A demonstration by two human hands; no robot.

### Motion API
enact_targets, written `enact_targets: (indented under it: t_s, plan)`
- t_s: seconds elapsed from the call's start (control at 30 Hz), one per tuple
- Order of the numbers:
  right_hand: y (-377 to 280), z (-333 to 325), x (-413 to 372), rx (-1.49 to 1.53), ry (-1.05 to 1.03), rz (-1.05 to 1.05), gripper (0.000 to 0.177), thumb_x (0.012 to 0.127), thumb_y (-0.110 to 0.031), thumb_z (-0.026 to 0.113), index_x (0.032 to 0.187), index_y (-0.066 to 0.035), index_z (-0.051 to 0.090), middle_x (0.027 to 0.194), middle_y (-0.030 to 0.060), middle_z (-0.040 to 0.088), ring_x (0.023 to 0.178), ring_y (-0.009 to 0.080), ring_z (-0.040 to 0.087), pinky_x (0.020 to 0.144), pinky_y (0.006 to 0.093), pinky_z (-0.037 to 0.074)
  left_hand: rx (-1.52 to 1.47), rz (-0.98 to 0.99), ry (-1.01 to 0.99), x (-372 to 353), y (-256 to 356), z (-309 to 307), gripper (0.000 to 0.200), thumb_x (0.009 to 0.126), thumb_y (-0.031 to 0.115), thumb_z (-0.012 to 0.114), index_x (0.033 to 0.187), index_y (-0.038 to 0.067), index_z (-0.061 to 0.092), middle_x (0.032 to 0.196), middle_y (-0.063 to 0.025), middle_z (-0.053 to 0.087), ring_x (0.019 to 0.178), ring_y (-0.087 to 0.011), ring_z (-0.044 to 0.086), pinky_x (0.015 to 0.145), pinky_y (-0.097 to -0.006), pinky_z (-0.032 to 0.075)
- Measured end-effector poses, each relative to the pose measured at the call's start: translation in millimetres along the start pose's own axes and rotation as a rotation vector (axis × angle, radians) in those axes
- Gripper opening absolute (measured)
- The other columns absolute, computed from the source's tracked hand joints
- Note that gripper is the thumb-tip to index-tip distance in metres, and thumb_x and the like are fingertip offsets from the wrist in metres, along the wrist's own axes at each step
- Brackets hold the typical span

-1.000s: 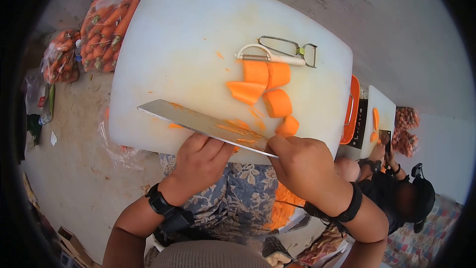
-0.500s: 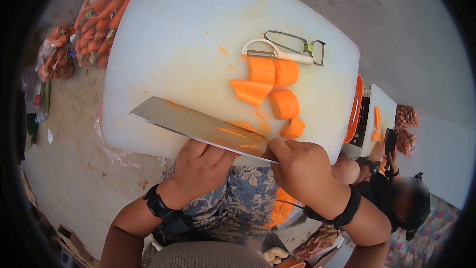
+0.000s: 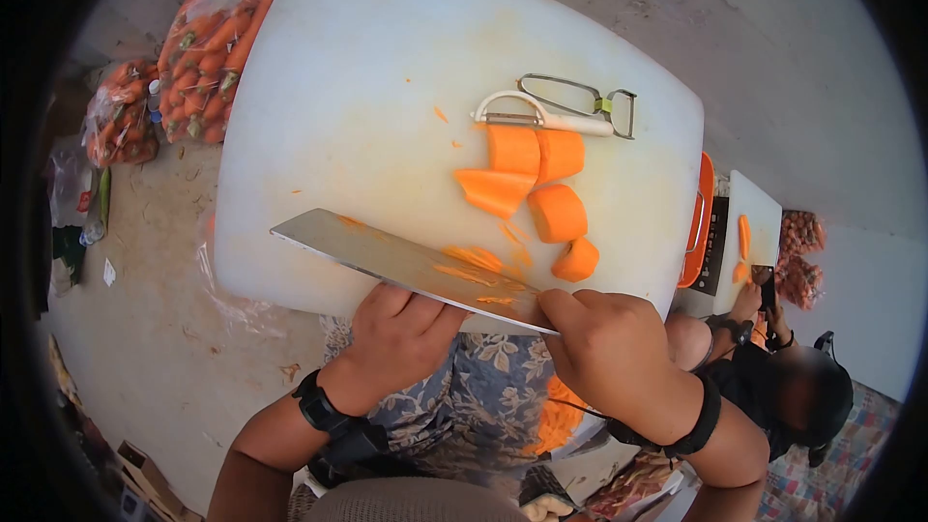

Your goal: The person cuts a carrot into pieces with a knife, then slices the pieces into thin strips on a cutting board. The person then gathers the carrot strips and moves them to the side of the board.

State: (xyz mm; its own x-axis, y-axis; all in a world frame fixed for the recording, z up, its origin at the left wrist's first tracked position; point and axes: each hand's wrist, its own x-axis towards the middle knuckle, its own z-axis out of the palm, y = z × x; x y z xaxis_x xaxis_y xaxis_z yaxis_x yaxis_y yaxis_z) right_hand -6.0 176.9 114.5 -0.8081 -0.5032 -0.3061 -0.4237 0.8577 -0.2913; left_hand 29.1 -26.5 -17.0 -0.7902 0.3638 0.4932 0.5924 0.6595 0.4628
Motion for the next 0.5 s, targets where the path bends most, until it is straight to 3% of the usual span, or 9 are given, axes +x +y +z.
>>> enact_targets:
  t_s: [0.2,0.5]
  plan:
    - [1.4,9.7,3.0,-0.099,-0.042,0.030,0.023,0.070,-0.007,0.071,0.089,-0.009,0.058,0.066,0.0075,0.059,0.061,0.0289,0.064,0.055,0.0395,0.050,0.010,-0.009,-0.007,-5.4,0.0,1.8,0.026,0.078,0.014,0.064,0.102,0.009,0.073,0.107,-0.0004,0.065,0.106,-0.0211,0.058,0.083,-0.0317,0.054]
    - [3.1,24.5,25.1,0.031,0.098,-0.061,0.025,0.069,-0.007,0.073,0.089,-0.009,0.058,0.066,0.0078,0.059,0.060,0.0292,0.063,0.054,0.0396,0.051,0.035,0.002,0.072,-1.6,-0.2,8.4,0.026,0.076,0.015,0.064,0.099,0.010,0.073,0.108,-0.0015,0.065,0.107,-0.0221,0.059,0.084,-0.0329,0.055]
